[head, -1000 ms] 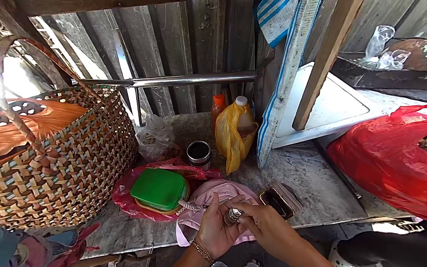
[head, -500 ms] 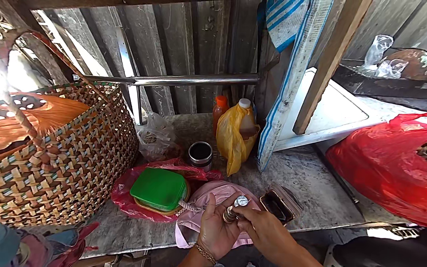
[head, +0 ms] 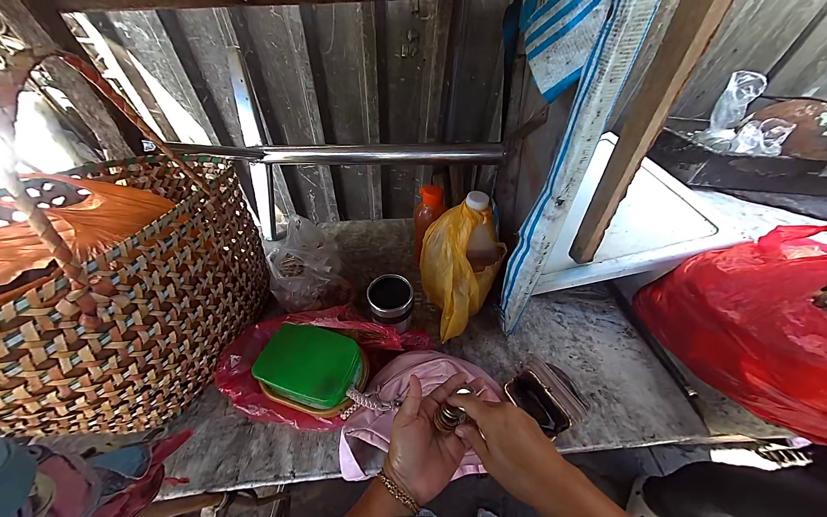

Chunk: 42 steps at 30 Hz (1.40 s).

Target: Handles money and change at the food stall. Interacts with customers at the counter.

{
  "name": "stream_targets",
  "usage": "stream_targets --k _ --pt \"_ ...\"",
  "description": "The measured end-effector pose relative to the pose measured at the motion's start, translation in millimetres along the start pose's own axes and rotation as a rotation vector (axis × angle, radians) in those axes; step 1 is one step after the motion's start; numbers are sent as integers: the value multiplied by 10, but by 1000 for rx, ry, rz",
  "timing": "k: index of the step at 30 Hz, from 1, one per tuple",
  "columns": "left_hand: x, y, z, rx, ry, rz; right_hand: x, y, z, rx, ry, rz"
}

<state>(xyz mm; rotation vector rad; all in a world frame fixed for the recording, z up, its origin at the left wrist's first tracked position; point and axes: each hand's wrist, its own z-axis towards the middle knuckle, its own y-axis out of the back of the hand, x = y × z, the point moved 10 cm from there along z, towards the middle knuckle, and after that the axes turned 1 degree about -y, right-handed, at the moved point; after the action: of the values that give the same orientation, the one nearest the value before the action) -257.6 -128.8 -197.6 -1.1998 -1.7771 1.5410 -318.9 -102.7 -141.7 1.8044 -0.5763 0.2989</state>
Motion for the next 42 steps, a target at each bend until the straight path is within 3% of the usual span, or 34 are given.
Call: stream_targets --k 7,14,21,27,32,35,39,42 --pt "-38 -3 -8 -15 -29 -2 -22 -3 13 -117 97 100" --pt "-49 -16 -26 -40 -41 -12 34 -29 45 -54 102 52" --pt "-82 40 -59 -85 -107 -43 113 12 -4 -225 282 78" --pt "-146 93 -133 -119 -172 -95 97 66 25 -340 419 362" --pt "-264 109 -251 -93 -232 -125 -5 24 166 -30 169 1066" --pt "-307 124 -357 -31 -239 -176 61 -73 181 225 186 1464" --pt "-372 152 -555 -86 -281 -110 135 -206 259 419 172 1739" --pt "-394 278 -739 -255 -354 -38 156 -324 336 419 -66 1843"
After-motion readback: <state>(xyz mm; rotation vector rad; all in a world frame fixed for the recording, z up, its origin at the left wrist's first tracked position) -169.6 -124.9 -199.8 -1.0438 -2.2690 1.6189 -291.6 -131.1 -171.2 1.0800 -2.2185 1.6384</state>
